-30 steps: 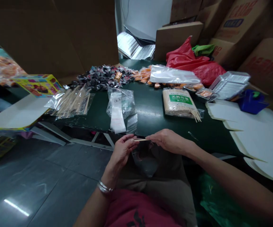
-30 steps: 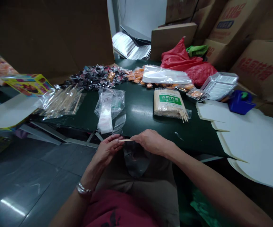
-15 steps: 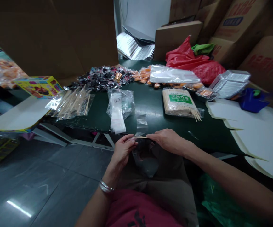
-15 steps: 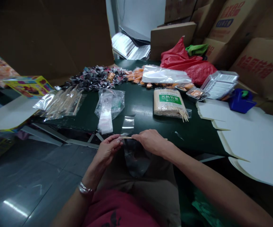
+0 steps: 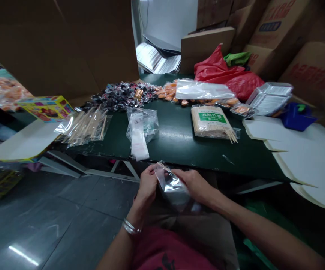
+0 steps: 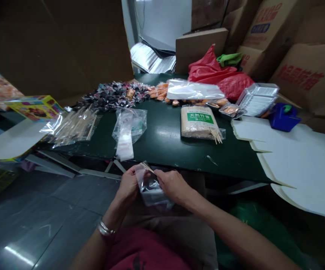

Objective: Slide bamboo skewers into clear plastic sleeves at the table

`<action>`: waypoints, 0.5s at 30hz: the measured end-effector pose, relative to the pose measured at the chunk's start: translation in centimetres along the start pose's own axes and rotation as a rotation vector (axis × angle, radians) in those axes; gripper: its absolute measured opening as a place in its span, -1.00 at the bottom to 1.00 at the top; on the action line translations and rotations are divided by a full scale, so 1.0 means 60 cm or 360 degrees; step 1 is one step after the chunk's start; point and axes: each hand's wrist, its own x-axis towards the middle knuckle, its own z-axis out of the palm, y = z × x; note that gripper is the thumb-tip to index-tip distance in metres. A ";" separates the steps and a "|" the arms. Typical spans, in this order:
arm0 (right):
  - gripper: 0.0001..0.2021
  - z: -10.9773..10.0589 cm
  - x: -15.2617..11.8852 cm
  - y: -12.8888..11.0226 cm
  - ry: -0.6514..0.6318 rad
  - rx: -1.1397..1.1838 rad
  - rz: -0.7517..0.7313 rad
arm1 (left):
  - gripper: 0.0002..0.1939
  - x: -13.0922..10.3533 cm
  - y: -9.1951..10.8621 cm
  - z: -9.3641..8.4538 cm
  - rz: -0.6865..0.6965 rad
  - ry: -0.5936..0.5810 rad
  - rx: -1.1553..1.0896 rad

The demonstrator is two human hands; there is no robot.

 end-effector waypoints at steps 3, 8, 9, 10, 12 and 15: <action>-0.67 0.024 -0.002 -0.008 0.0186 0.0217 0.0051 | -0.64 -0.001 -0.003 0.000 0.0026 -0.0015 0.0044; -0.74 0.034 0.012 -0.016 0.0273 0.0366 0.0262 | -0.60 -0.006 -0.007 0.002 0.0045 -0.0110 0.0176; -0.74 0.033 0.015 -0.018 0.0327 0.0413 0.0286 | -0.62 -0.009 -0.007 0.003 0.0055 -0.0138 0.0216; -0.74 0.031 0.019 -0.020 0.0405 0.0488 0.0290 | -0.64 -0.013 -0.007 0.003 0.0071 -0.0159 0.0259; -0.70 0.032 0.023 -0.025 0.0539 0.0688 0.0293 | -0.71 -0.023 -0.005 0.002 0.0130 -0.0183 0.0364; -0.71 0.040 0.023 -0.035 0.0620 0.0915 0.0399 | -0.85 -0.040 0.002 -0.005 0.0244 -0.0242 0.0559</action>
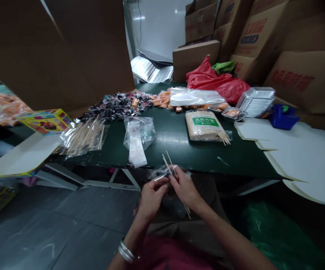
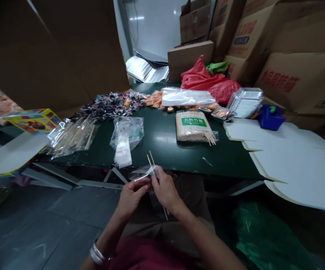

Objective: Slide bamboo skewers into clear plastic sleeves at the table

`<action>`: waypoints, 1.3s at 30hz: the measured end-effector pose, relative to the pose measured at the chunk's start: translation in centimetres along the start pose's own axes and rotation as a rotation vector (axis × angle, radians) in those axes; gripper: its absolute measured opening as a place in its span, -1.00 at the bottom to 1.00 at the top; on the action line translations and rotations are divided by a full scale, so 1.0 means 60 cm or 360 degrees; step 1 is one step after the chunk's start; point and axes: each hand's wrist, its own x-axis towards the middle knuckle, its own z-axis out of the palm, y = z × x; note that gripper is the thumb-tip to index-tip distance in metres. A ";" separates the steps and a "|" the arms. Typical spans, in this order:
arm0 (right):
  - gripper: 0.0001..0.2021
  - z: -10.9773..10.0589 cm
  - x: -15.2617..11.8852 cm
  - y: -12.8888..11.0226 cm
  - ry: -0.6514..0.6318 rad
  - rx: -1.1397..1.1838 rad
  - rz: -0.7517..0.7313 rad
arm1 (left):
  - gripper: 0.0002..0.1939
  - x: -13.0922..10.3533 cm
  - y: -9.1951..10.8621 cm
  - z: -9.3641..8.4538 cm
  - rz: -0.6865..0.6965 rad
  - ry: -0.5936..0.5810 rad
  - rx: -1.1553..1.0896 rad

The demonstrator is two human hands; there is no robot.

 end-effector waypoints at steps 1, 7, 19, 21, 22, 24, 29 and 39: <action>-0.72 0.005 -0.003 -0.001 0.0011 0.0048 0.0036 | -0.90 -0.005 0.003 -0.003 0.0017 -0.0020 0.0041; -0.75 0.026 -0.008 -0.007 -0.0054 0.0466 0.0181 | -0.82 0.006 0.026 -0.020 -0.0165 0.0052 -0.0189; -0.82 0.001 0.079 -0.045 0.0145 0.0070 -0.0106 | -0.87 0.033 0.037 -0.013 -0.0222 -0.0315 -0.0117; -0.87 0.011 0.137 -0.065 0.0149 -0.0248 -0.0264 | -0.83 0.041 0.051 -0.018 -0.0161 -0.0249 -0.0214; -0.86 0.018 0.165 -0.075 0.0144 -0.0359 -0.0313 | -0.79 0.044 0.059 -0.022 -0.0131 -0.0205 -0.0267; -0.86 0.034 0.214 -0.091 0.0133 -0.0495 -0.0363 | -0.74 0.043 0.070 -0.037 -0.0135 -0.0119 -0.0344; -0.83 0.063 0.270 -0.078 0.0036 -0.0830 -0.0374 | -0.71 0.028 0.051 -0.071 -0.0386 -0.0073 -0.0534; -0.73 0.081 0.349 -0.053 -0.0418 -0.1389 -0.0481 | -0.73 0.051 -0.008 -0.060 -0.0390 0.0047 -0.0835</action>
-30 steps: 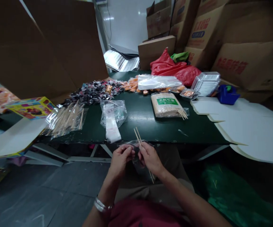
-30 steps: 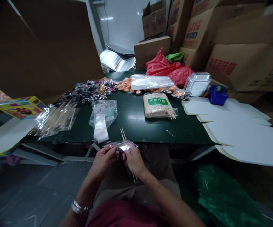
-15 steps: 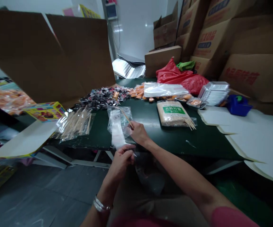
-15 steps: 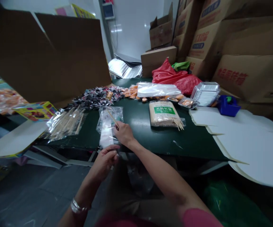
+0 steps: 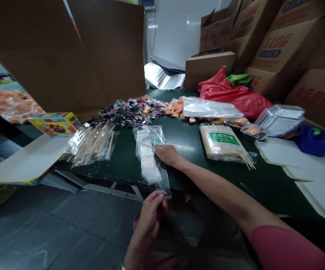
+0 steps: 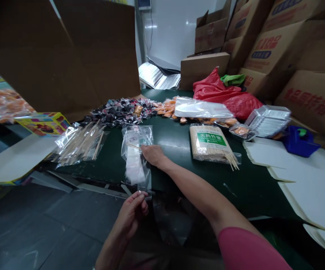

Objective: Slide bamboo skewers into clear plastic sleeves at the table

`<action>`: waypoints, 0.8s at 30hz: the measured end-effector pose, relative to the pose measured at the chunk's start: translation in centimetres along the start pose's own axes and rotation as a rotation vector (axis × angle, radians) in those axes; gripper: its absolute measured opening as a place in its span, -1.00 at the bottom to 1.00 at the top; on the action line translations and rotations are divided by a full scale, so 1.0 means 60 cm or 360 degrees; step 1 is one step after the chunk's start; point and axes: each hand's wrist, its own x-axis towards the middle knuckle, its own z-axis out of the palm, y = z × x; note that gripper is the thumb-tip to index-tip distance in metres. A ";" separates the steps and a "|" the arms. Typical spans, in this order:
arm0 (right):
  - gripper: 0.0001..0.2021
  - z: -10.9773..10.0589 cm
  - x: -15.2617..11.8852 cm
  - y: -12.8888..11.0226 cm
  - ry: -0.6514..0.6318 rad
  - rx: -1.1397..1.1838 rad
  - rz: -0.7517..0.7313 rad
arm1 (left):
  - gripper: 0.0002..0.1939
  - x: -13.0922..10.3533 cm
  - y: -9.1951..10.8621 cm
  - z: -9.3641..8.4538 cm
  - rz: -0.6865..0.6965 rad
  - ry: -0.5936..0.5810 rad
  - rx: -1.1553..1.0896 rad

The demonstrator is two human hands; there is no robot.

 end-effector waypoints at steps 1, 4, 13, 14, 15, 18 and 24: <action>-0.72 -0.002 0.005 0.000 -0.0029 -0.0019 -0.0018 | -0.73 0.001 -0.002 0.000 -0.0005 0.0003 -0.0029; -0.71 -0.012 0.006 0.000 -0.0085 -0.0045 -0.0026 | -0.73 0.001 -0.001 0.001 -0.0035 0.0029 -0.0095; -0.58 -0.044 -0.029 0.025 -0.0035 0.0038 -0.0019 | -0.72 0.012 0.020 0.007 -0.0094 0.0154 -0.0067; -0.60 -0.045 -0.032 0.033 -0.0019 0.0059 0.0002 | -0.72 0.012 0.022 0.008 -0.0124 0.0169 -0.0075; -0.61 -0.046 -0.037 0.041 -0.0014 0.0094 0.0014 | -0.72 0.012 0.024 0.008 -0.0161 0.0189 -0.0088; -0.64 -0.058 -0.072 0.072 0.0017 0.0323 -0.0012 | -0.70 0.009 0.030 0.012 -0.0286 0.0246 -0.0134; -0.68 -0.098 -0.220 0.070 -0.0371 0.1236 0.0403 | -0.67 0.006 0.039 0.019 -0.0382 0.0275 -0.0078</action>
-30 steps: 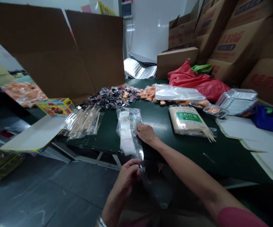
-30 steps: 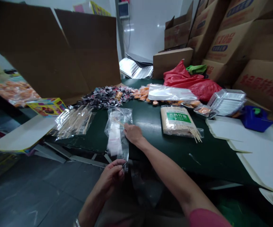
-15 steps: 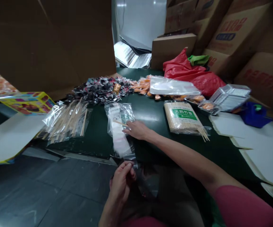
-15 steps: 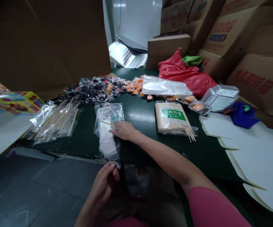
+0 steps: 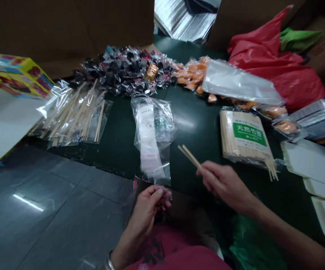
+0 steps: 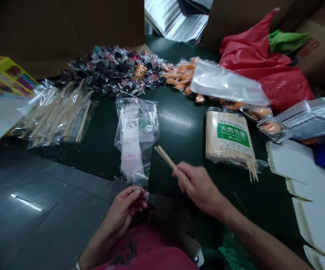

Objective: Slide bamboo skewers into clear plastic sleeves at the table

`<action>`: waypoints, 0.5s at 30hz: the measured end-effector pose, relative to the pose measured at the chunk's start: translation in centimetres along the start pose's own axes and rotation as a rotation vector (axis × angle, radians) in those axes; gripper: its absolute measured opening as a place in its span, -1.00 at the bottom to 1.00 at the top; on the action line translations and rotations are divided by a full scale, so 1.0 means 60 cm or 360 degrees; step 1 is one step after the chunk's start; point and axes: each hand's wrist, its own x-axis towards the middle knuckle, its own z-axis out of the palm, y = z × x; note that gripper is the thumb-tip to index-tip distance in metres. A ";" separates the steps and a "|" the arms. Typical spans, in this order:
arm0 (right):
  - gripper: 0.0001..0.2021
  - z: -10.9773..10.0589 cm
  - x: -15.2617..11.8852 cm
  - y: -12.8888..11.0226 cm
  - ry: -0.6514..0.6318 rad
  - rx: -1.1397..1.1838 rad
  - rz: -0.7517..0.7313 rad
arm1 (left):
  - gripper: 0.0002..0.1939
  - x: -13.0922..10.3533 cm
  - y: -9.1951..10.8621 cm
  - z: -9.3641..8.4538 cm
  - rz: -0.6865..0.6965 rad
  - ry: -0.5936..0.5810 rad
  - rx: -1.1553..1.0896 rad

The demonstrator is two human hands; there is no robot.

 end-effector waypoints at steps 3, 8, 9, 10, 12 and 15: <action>-0.65 0.046 -0.058 -0.002 -0.0668 0.0623 0.0410 | -0.67 0.001 -0.002 0.001 0.0022 0.0051 0.0053; -0.61 0.103 -0.069 0.011 -0.0829 0.1022 0.0558 | -0.65 0.003 -0.013 -0.001 0.0088 0.0110 0.0086; -0.61 0.104 -0.066 0.015 -0.0829 0.1064 0.0568 | -0.64 0.003 -0.016 -0.002 0.0106 0.0102 0.0075; -0.61 0.103 -0.064 0.019 -0.0843 0.1100 0.0577 | -0.64 0.003 -0.018 -0.002 0.0122 0.0093 0.0060; -0.61 0.095 -0.062 0.023 -0.0889 0.1120 0.0586 | -0.64 0.000 -0.020 -0.001 0.0145 0.0091 0.0028; -0.64 0.082 -0.066 0.019 -0.0815 0.0803 0.0470 | -0.64 -0.005 -0.022 0.001 0.0169 0.0097 0.0010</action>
